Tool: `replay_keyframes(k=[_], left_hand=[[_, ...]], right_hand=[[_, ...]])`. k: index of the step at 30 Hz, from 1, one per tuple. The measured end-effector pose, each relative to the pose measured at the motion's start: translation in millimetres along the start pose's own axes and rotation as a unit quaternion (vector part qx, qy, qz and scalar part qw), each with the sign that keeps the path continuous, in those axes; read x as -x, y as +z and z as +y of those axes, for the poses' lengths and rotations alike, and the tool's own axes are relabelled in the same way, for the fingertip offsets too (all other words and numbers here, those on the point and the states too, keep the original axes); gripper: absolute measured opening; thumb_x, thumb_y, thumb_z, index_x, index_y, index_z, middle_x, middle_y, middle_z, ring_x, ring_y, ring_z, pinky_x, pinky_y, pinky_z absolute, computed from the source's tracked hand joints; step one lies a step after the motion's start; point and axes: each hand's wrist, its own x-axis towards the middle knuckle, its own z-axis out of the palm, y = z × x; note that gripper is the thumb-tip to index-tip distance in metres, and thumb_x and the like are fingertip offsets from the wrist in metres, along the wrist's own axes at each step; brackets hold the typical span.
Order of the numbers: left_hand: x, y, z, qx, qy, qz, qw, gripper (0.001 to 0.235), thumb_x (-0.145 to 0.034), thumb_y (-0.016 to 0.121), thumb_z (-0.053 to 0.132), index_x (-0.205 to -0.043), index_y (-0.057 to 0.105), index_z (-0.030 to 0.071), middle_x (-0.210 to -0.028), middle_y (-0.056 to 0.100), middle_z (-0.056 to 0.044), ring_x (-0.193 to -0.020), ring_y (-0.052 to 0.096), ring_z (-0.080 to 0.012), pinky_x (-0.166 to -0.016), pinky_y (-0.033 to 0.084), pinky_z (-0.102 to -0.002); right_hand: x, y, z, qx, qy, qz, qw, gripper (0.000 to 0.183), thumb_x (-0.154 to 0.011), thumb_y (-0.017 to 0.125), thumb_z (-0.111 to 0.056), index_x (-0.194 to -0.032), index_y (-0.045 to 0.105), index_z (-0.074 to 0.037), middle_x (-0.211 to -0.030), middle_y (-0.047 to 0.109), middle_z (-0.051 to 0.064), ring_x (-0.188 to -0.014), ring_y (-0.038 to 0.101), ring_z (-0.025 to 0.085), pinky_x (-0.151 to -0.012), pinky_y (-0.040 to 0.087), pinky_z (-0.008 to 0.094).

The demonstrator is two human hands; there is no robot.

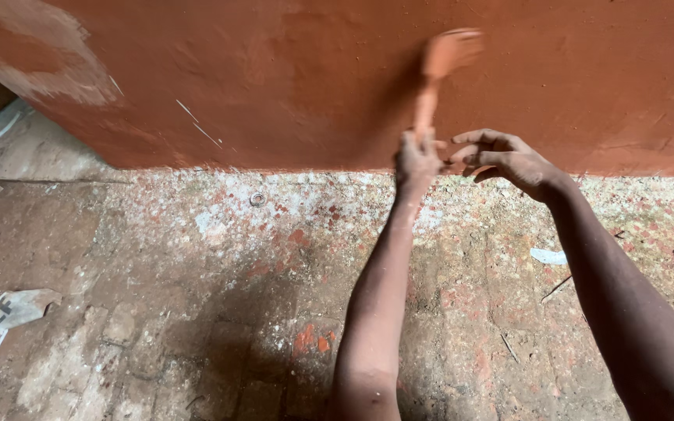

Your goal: The person uses a paintbrush to apply reddish-brown paint to a wall, working in vertical strokes near the floor. The person repeatedly dips the brush into a container to reload paint and continues brushing the same wall section.

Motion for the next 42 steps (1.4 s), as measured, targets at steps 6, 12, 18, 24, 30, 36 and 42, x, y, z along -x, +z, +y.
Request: replay_keyframes(k=[6,12,18,24,30,36,42], left_hand=[[-35.9,-44.2,-50.3,0.379,-0.284,0.231,0.85,0.056,-0.113,0.029,0.044,-0.107,0.057,-0.004,-0.087,0.064,-0.018,-0.058,0.07,-0.0261,-0.046,0.062,-0.044],[-24.7,7.8,-50.7,0.208,-0.034,0.077,0.975,0.029,-0.111,0.035,0.026,-0.116,0.039,-0.003,-0.084,0.055,-0.014,-0.05,0.059,-0.022,-0.045,0.065,-0.044],[12.7,24.8,36.8,0.023,-0.032,-0.133,0.99,0.033,-0.105,0.049,0.015,-0.134,0.042,-0.001,-0.093,0.07,-0.022,-0.051,0.07,-0.0216,-0.039,0.06,-0.029],[13.0,-13.4,40.6,0.084,0.039,-0.033,0.995,0.038,-0.102,0.052,0.013,-0.138,0.05,0.001,-0.116,0.067,-0.025,-0.067,0.075,-0.0271,-0.048,0.066,-0.03],[1.5,-76.5,-14.2,0.348,-0.062,0.151,0.923,0.046,-0.102,0.039,0.013,-0.147,0.032,0.003,-0.161,0.024,-0.025,-0.127,0.054,-0.0542,-0.093,0.061,-0.06],[6.9,-68.5,2.8,0.446,-0.096,0.146,0.878,0.045,-0.106,0.038,0.02,-0.145,0.031,0.0,-0.154,0.033,-0.033,-0.124,0.058,-0.0502,-0.086,0.063,-0.055],[14.9,-0.1,54.7,0.25,0.06,-0.097,0.962,0.039,-0.105,0.052,0.018,-0.138,0.049,-0.004,-0.133,0.065,-0.026,-0.082,0.078,-0.0321,-0.059,0.067,-0.034]], right_hand=[[-1.4,11.8,-5.7,0.04,0.046,-0.037,0.997,0.055,-0.091,0.062,-0.028,-0.142,0.052,-0.01,-0.132,0.069,0.01,-0.116,0.068,0.024,-0.098,0.058,0.044],[3.1,-8.6,13.1,0.088,0.078,-0.001,0.993,0.06,-0.091,0.064,-0.037,-0.142,0.052,-0.007,-0.135,0.069,0.016,-0.116,0.07,0.029,-0.101,0.057,0.046],[-4.6,-13.5,28.3,0.131,0.091,-0.002,0.987,0.061,-0.094,0.063,-0.041,-0.14,0.055,-0.002,-0.13,0.068,0.026,-0.12,0.067,0.032,-0.101,0.059,0.048],[-11.1,-1.8,23.0,0.129,0.076,-0.025,0.988,0.068,-0.091,0.064,-0.041,-0.143,0.05,-0.001,-0.139,0.067,0.021,-0.123,0.068,0.032,-0.104,0.057,0.049],[-0.8,-4.1,19.1,0.172,0.09,-0.024,0.981,0.067,-0.094,0.06,-0.043,-0.148,0.047,-0.005,-0.141,0.065,0.016,-0.124,0.067,0.031,-0.105,0.057,0.047],[6.3,-18.1,27.3,0.179,0.125,-0.006,0.976,0.064,-0.094,0.059,-0.042,-0.148,0.05,-0.008,-0.141,0.066,0.013,-0.124,0.067,0.032,-0.104,0.058,0.049],[-0.8,-20.8,39.4,0.195,0.127,-0.015,0.972,0.063,-0.095,0.06,-0.042,-0.147,0.051,-0.008,-0.14,0.067,0.014,-0.124,0.067,0.031,-0.104,0.057,0.048]])
